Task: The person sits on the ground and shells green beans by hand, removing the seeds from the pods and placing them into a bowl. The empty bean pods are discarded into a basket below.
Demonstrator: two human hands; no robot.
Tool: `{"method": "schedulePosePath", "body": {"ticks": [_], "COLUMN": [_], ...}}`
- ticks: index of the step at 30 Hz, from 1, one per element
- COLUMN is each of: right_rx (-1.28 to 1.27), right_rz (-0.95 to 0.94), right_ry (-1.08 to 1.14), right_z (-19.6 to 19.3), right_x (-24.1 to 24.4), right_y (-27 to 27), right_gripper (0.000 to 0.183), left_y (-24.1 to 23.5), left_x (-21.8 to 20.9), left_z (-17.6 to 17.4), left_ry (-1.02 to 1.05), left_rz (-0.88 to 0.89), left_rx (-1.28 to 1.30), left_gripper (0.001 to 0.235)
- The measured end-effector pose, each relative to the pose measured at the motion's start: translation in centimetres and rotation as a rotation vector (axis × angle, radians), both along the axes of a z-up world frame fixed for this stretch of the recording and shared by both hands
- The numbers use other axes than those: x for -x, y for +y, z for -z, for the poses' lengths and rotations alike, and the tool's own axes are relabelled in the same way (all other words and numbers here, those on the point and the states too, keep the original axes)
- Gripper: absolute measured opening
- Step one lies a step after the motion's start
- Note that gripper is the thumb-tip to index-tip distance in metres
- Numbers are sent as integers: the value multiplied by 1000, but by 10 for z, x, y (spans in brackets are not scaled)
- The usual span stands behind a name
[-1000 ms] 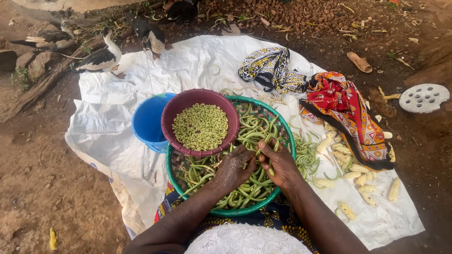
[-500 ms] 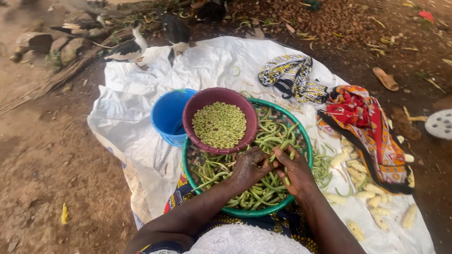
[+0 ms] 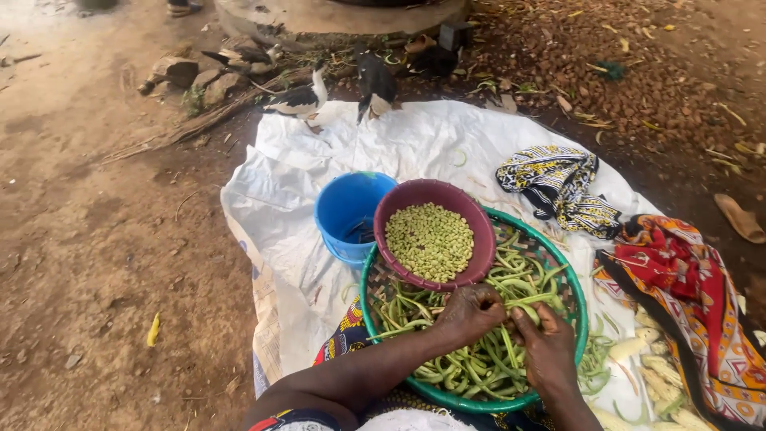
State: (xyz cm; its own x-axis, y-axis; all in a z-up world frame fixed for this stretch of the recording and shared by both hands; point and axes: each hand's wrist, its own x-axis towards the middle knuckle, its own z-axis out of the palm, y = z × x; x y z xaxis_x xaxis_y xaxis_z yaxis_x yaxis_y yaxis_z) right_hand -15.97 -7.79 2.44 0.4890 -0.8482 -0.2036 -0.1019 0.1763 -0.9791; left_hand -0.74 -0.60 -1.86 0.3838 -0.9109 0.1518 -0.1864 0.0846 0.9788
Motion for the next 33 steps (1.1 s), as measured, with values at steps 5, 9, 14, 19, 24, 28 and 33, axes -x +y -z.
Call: {"method": "schedulePosePath", "body": {"ticks": [5,9,14,19,24,28,33], "right_rx": [68,10,-211,-226,-163,-114,-81], "right_rz": [11,10,37,-8,36,-58,46], "right_ry": [9,-4,-104,-152,-200,-230,-237], "right_z": [4,17,17,18,2,-2,11], "right_x": [-2,1,0,-1,-2,4,5], "right_y": [-3,-2,-9,-9,-7,-12,-19], "right_gripper": [13,14,22,18,36,43,25], "left_y": [16,6,0,6,10,9,5], "left_x": [-5,-1,1,3,1,4,6], "left_z": [-47,-23,-3,-14,-28,-22,-14], "left_ry": [-139,26,203,-50,-302,-255,-134], "left_rz": [138,193,253,131,102,104,223], "left_rx": [64,57,74,175,183,219,131], "left_gripper": [34,44,26,28,21,11,14]}}
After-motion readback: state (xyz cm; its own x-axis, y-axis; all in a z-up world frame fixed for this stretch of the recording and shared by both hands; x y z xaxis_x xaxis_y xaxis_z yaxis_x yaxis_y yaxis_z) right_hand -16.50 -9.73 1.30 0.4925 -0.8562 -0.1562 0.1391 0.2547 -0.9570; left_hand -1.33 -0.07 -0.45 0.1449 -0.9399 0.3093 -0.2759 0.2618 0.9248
